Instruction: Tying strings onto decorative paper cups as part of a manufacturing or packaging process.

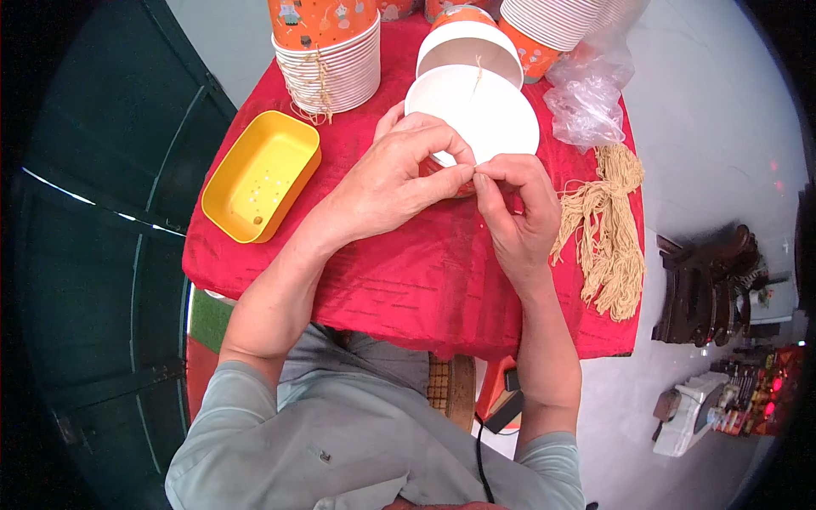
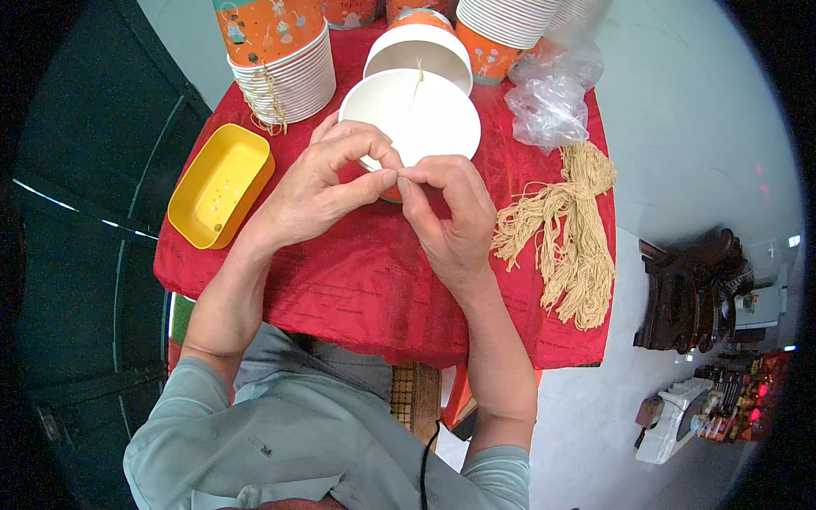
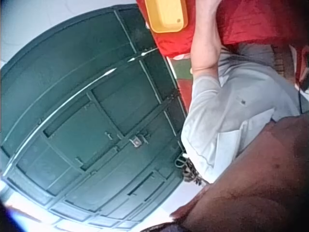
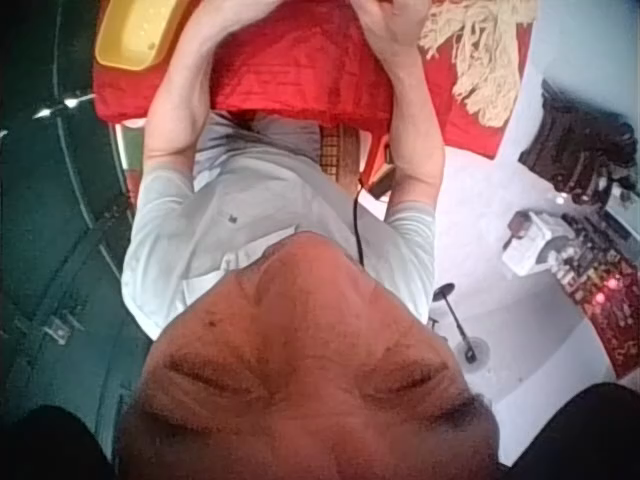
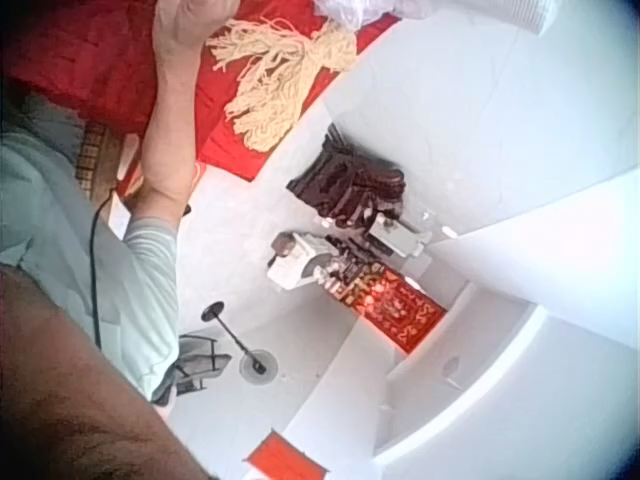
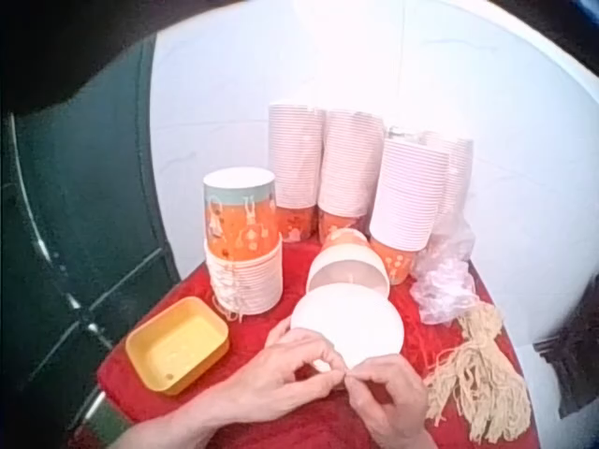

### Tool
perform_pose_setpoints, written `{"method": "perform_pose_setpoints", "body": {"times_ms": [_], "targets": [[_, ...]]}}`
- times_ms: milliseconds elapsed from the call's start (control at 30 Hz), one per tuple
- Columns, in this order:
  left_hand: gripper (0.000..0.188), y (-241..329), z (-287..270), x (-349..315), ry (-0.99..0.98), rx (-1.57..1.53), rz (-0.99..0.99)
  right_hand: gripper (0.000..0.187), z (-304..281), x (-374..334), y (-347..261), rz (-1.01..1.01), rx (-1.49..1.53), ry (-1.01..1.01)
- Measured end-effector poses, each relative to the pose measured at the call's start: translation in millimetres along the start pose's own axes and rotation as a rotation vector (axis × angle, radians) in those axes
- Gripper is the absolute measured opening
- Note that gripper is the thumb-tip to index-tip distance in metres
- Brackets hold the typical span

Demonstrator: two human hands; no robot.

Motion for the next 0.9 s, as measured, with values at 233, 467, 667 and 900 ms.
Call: {"method": "perform_pose_setpoints", "body": {"times_ms": [233,467,667,900], "targets": [[0.011,-1.4,-3.4,1.5,-0.03,0.034,-0.017,0.02,3.5,-2.5,10.4,0.085,0.059,0.018],[0.009,-0.8,-3.1,1.8,-0.008,0.035,0.007,0.027,3.9,-7.9,18.0,0.209,0.286,0.177],[0.01,0.3,-4.2,0.4,0.028,0.038,0.032,0.014,1.3,-6.0,13.3,0.183,0.042,0.124],[0.011,-3.6,-1.6,-0.4,0.047,0.032,0.013,0.017,4.6,0.7,-8.8,-0.047,-0.222,0.069]]}}
Point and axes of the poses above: each hand's wrist, its own x-axis towards the middle knuckle, its own z-axis out of the palm, y = z × x, the point moved 9 cm from there along x, towards the middle knuckle, and after that the axes turned 4 degrees about -z, right-handed, at the moved point
